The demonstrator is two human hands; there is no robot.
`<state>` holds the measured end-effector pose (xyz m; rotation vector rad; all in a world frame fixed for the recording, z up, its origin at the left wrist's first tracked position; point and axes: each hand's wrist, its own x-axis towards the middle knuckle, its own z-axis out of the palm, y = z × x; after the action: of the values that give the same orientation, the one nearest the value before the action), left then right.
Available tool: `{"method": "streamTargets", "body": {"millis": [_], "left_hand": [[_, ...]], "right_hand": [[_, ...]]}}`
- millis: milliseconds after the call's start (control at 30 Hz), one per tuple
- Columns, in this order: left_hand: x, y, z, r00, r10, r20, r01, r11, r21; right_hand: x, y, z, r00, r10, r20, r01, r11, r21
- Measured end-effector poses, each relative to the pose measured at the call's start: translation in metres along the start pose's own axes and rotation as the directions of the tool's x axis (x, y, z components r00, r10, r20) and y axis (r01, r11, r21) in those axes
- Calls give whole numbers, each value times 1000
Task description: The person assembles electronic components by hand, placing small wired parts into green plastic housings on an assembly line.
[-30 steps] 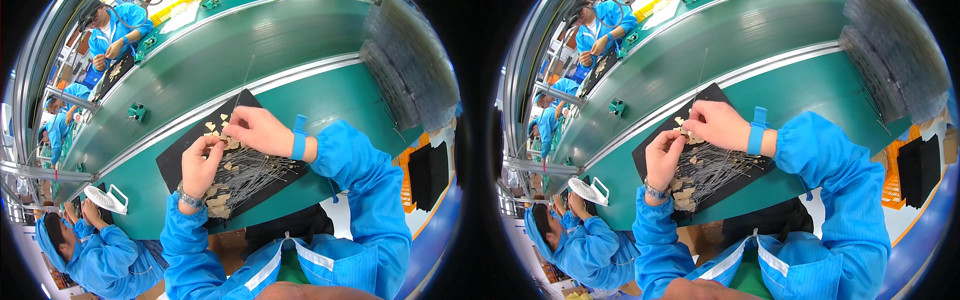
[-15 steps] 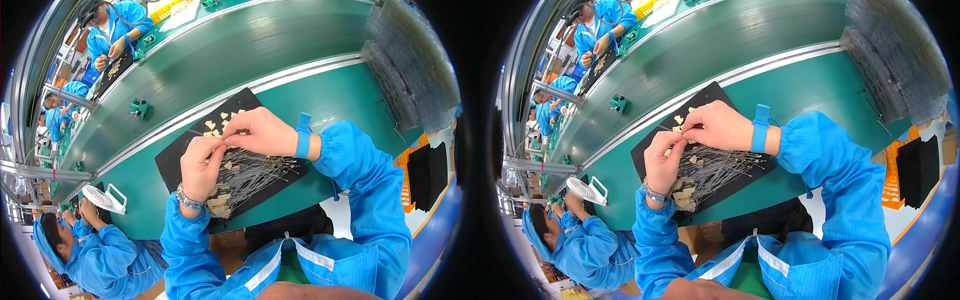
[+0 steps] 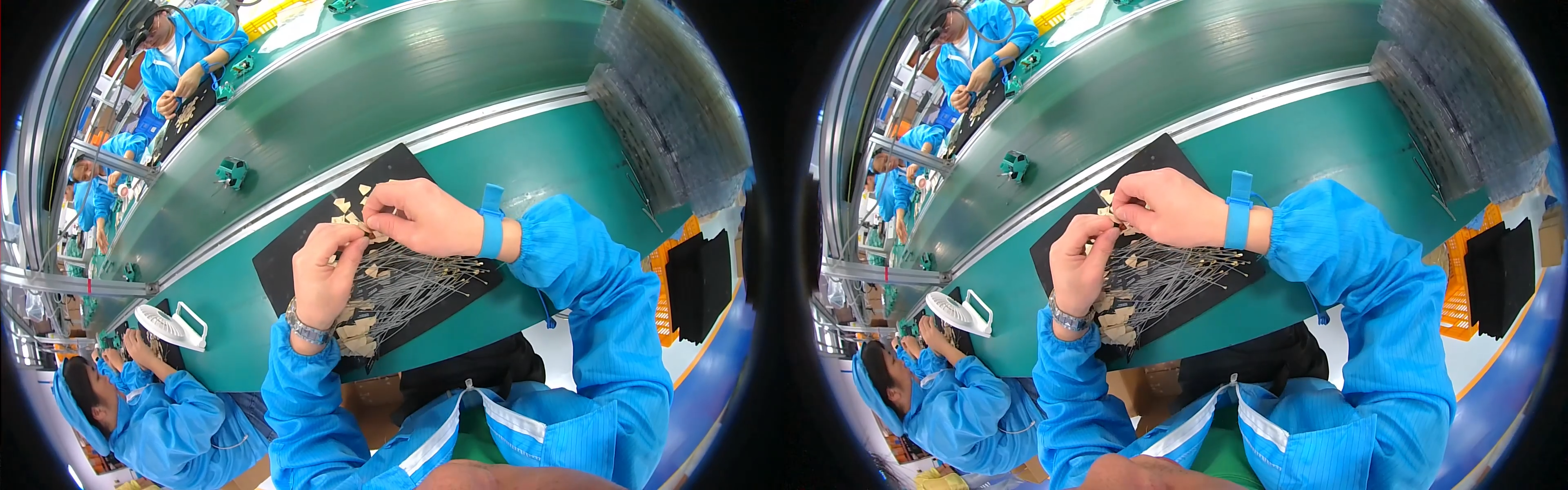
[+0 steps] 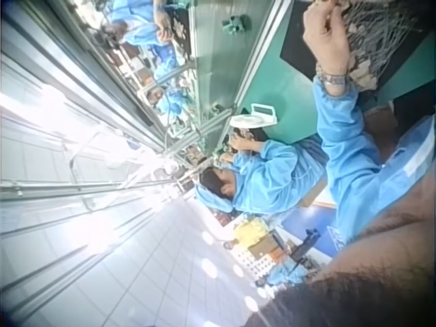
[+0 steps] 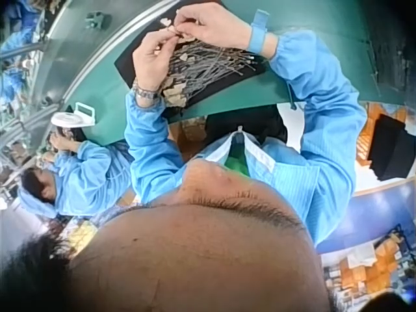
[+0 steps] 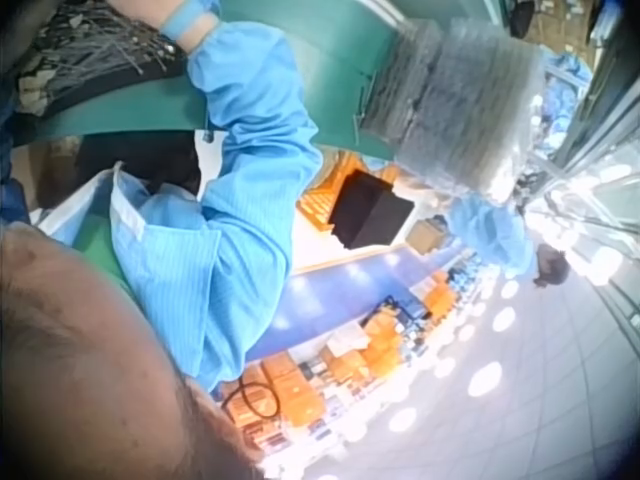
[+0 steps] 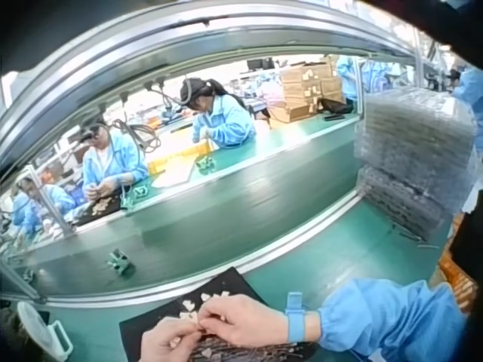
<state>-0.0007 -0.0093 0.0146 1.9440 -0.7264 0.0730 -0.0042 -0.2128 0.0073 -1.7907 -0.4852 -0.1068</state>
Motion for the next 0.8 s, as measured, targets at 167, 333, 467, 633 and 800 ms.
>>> {"method": "streamTargets", "body": {"millis": [167, 333, 467, 633, 800], "left_hand": [[1, -5, -1, 999, 5, -44, -4, 1000, 30], [4, -2, 1, 998, 66, -15, -63, 988, 139], [3, -1, 3, 997, 83, 9, -83, 987, 139], [-3, -4, 0, 994, -113, -2, 113, 992, -51], [-6, -7, 1, 959, -282, 19, 244, 792, -560]], "right_hand": [[1, -8, -4, 994, -107, 27, 110, 986, -125], [0, 2, 1, 973, -229, -22, 216, 945, -246], [-1, 3, 3, 956, -291, -41, 266, 915, -302], [4, 10, -5, 983, -147, -112, 92, 915, -393], [8, 4, -7, 996, 94, -5, -93, 987, 131]]}}
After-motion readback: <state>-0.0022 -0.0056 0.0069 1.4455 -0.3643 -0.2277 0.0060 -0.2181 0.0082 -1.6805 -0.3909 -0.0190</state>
